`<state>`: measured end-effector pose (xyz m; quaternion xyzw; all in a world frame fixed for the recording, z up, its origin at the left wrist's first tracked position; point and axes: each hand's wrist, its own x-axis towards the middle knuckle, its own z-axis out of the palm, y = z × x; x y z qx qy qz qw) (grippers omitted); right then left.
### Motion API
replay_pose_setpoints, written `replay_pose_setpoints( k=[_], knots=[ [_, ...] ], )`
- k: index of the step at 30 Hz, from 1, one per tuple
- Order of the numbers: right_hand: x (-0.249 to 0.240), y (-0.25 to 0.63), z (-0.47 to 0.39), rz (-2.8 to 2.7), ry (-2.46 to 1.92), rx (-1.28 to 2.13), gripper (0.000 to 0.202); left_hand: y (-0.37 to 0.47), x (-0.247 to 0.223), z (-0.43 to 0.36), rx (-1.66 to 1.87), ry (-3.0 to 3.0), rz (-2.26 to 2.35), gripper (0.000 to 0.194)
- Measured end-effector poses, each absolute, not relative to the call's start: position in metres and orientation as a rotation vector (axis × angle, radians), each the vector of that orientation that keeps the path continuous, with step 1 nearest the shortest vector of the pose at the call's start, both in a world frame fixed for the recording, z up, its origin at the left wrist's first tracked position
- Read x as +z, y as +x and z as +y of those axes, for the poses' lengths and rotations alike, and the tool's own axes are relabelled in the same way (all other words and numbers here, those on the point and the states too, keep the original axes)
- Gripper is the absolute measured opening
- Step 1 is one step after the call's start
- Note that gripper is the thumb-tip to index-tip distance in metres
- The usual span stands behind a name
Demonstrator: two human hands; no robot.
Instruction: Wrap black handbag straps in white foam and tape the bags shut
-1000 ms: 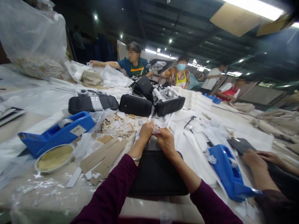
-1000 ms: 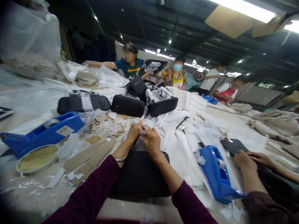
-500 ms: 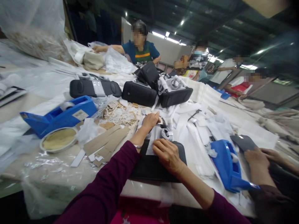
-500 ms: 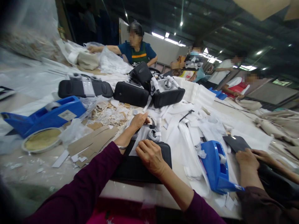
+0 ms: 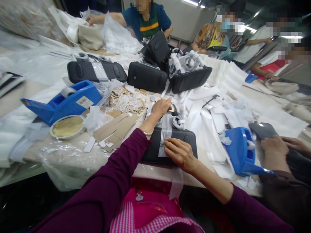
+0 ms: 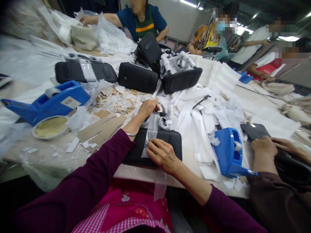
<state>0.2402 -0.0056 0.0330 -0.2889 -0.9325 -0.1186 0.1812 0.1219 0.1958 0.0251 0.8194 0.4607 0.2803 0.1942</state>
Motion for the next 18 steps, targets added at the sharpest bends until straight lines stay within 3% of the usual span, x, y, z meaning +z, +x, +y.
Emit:
replay_pose_setpoints(
  k=[14, 18],
  knots=[
    [0.025, 0.235, -0.029, -2.592, -0.849, -0.273, 0.019, 0.123, 0.032, 0.187, 0.821, 2.223, 1.341, 0.028],
    [0.021, 0.232, -0.044, -2.583, -0.913, -0.267, 0.035, 0.127, 0.045, 0.185, 0.883, 2.228, 1.301, 0.044]
  ],
)
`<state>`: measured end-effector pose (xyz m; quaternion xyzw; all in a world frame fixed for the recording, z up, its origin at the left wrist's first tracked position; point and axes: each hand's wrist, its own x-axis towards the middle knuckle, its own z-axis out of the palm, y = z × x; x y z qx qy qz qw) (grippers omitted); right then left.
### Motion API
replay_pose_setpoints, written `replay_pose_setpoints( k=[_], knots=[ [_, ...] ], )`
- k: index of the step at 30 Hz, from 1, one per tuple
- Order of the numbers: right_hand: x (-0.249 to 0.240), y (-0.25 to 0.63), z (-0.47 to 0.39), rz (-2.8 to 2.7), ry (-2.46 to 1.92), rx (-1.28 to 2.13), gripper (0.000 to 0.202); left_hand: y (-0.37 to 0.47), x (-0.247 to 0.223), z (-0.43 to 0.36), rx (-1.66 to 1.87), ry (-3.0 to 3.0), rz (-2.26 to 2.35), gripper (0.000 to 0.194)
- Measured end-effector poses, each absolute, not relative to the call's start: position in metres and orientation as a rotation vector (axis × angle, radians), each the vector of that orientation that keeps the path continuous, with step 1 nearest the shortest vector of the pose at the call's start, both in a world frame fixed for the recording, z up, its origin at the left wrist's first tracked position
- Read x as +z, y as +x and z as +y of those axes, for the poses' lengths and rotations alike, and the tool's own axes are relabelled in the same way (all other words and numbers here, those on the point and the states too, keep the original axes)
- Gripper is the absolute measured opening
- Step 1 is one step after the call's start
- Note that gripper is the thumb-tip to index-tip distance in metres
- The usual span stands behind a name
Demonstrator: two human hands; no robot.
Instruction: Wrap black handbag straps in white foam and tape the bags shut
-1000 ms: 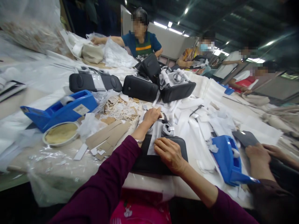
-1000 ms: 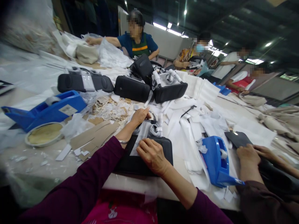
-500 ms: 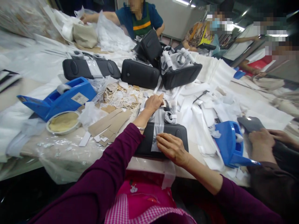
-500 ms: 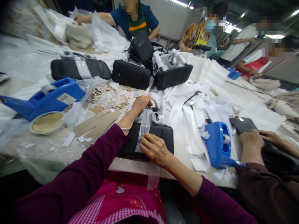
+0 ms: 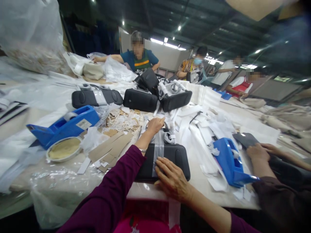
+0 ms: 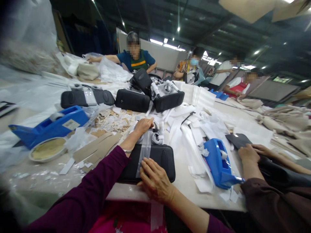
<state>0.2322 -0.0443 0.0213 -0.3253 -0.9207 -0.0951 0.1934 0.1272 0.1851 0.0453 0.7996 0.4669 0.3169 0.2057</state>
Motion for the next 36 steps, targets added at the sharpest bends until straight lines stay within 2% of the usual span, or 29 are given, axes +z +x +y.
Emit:
replay_pose_setpoints(
  k=[3, 6, 10, 14, 17, 22, 24, 30, 36],
  knots=[
    [0.018, 0.232, -0.051, -2.568, -0.946, -0.269, 0.04, 0.122, 0.063, 0.171, 0.973, 2.258, 1.236, 0.053],
    [0.013, 0.232, -0.053, -2.539, -0.965, -0.27, 0.039, 0.105, 0.07, 0.135, 1.048, 2.335, 1.172, 0.038],
    [0.006, 0.232, -0.051, -2.501, -0.966, -0.258, 0.039, 0.072, 0.041, 0.07, 0.924, 2.594, 0.863, 0.023],
    [0.007, 0.237, -0.056, -2.439, -0.979, -0.171, 0.039, 0.048, 0.003, 0.034, 0.804, 2.812, 0.669, 0.035],
    [0.01, 0.252, -0.074, -2.32, -1.004, -0.042, 0.034, 0.044, -0.006, 0.032, 0.772, 2.853, 0.644, 0.041],
    [-0.01, 0.285, -0.137, -2.18, -1.224, -0.042, 0.068, 0.046, -0.003, 0.038, 0.776, 2.836, 0.598, 0.039],
    [-0.028, 0.29, -0.158, -2.21, -1.282, -0.13, 0.073, 0.047, -0.002, 0.038, 0.778, 2.822, 0.599, 0.038],
    [-0.066, 0.274, -0.163, -2.118, -1.202, -0.452, 0.045, 0.048, 0.008, 0.029, 0.72, 2.899, 0.712, 0.033],
    [-0.041, 0.257, -0.158, -2.098, -0.957, -0.359, 0.025, 0.046, 0.012, 0.025, 0.715, 2.918, 0.68, 0.035]
  ],
)
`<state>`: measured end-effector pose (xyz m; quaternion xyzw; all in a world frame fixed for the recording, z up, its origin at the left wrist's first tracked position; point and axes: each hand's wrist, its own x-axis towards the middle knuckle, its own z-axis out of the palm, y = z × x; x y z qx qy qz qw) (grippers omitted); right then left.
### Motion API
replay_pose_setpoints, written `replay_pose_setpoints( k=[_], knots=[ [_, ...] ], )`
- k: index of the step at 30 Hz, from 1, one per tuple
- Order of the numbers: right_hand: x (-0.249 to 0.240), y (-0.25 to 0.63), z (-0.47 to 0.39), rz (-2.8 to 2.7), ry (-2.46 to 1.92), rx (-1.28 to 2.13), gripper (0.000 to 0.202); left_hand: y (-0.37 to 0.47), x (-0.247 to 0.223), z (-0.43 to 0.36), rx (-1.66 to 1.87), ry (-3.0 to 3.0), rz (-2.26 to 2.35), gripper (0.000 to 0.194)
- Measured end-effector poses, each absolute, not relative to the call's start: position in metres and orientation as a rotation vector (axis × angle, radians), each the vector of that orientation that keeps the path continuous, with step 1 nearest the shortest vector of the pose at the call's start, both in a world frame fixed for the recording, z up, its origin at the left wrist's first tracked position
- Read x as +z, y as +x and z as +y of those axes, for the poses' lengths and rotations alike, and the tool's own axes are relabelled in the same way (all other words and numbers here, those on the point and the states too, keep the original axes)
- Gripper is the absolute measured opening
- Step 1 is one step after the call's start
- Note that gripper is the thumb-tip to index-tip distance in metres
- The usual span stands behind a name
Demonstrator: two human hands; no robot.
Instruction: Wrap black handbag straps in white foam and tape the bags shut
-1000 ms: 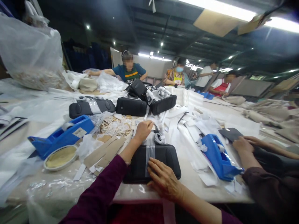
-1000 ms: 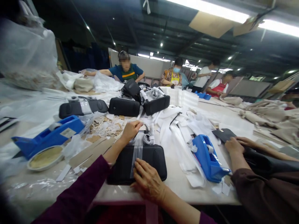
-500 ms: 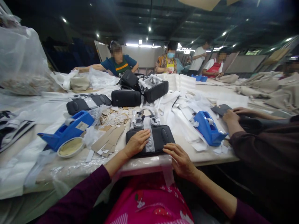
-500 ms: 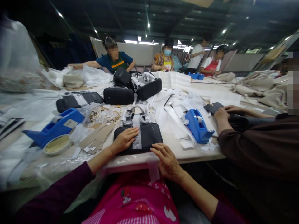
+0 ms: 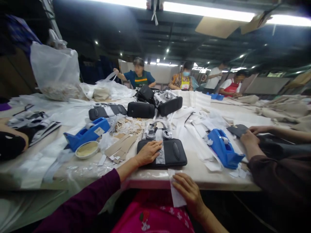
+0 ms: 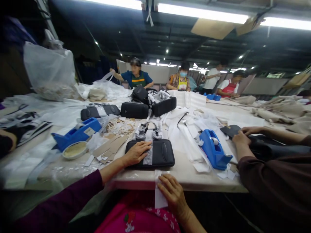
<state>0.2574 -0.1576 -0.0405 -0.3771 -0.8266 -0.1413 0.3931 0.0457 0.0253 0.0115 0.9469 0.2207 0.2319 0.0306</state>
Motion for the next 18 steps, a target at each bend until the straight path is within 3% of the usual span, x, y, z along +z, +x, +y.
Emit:
replay_pose_setpoints(
  k=[18],
  knots=[
    [-0.01, 0.184, -0.163, -2.179, -1.001, -0.318, 0.031, 0.037, 0.0, 0.029, 0.661, 2.87, 0.607, 0.048]
  ],
)
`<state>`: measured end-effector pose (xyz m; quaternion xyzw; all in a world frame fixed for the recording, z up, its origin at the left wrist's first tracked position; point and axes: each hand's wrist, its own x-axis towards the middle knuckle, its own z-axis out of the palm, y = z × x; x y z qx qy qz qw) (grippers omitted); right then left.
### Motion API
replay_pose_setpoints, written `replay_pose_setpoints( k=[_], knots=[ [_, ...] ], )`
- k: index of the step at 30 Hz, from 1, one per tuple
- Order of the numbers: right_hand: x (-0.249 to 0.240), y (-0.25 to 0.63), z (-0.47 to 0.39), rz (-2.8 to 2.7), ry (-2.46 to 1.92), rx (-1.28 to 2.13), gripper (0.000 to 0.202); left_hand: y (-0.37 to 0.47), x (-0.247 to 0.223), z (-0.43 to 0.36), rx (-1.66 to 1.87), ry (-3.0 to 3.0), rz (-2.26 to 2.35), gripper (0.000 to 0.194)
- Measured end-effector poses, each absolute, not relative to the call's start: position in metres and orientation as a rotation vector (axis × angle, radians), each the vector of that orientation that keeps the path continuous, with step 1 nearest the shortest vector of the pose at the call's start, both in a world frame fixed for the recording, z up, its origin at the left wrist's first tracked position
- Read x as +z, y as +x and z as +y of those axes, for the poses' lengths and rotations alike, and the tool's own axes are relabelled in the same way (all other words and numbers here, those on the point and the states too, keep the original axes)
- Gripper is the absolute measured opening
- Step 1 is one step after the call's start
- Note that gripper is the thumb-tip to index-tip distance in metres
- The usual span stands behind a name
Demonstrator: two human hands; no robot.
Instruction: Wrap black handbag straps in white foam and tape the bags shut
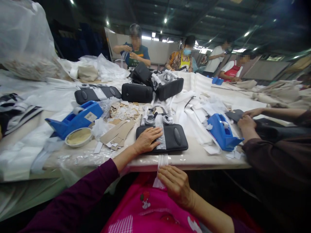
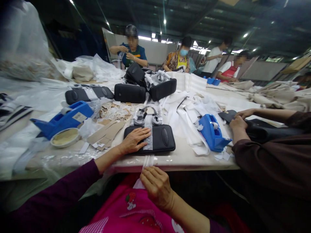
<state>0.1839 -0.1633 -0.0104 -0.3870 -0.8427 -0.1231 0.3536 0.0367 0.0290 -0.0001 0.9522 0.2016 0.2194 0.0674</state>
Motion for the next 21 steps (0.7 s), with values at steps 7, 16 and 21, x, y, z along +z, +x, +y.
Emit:
replay_pose_setpoints(
  k=[7, 16, 21],
  knots=[
    [-0.005, 0.178, -0.174, -2.225, -1.004, -0.153, 0.029, 0.037, -0.001, 0.03, 0.67, 2.858, 0.611, 0.047],
    [0.058, 0.169, -0.107, -2.117, -1.123, -0.001, 0.027, 0.035, -0.002, 0.028, 0.719, 2.843, 0.579, 0.047],
    [0.071, 0.189, -0.019, -1.949, -1.502, 0.044, 0.02, 0.032, -0.006, 0.027, 0.821, 2.754, 0.53, 0.028]
  ],
)
